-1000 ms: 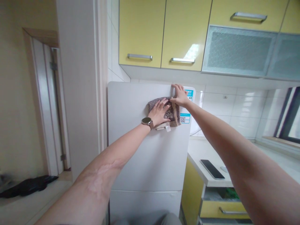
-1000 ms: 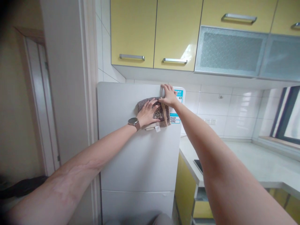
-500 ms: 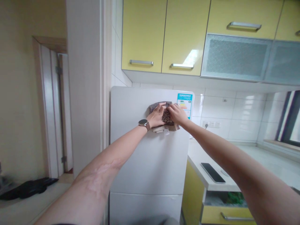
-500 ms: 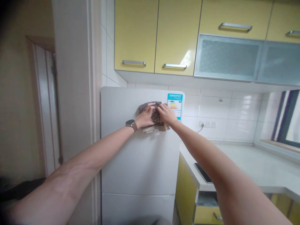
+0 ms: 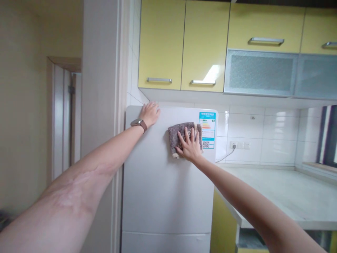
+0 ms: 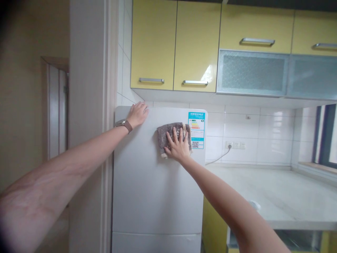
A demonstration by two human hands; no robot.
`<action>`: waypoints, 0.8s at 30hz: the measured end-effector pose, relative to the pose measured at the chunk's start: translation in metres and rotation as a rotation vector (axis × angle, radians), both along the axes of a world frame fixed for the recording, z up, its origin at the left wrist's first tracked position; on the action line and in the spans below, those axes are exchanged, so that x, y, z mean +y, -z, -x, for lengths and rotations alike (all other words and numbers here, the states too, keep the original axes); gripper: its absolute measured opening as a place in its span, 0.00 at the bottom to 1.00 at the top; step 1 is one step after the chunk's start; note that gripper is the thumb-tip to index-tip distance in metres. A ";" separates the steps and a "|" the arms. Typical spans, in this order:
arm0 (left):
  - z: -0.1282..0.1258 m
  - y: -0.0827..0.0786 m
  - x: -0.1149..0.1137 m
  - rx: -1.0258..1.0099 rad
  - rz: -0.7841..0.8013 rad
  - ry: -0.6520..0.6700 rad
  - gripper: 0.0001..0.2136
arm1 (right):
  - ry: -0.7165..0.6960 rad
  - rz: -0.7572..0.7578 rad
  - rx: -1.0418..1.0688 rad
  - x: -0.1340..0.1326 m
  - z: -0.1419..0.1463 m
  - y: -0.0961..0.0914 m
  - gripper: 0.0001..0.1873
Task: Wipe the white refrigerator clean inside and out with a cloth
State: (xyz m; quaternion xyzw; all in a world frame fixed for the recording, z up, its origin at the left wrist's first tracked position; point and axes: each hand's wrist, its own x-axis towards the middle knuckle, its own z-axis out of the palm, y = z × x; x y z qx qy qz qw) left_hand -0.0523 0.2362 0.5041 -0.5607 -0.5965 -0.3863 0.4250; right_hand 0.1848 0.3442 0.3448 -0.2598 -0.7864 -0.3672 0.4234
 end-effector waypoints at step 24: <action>0.014 0.015 0.006 0.029 0.014 -0.081 0.30 | 0.102 0.163 0.100 0.044 -0.088 0.179 0.34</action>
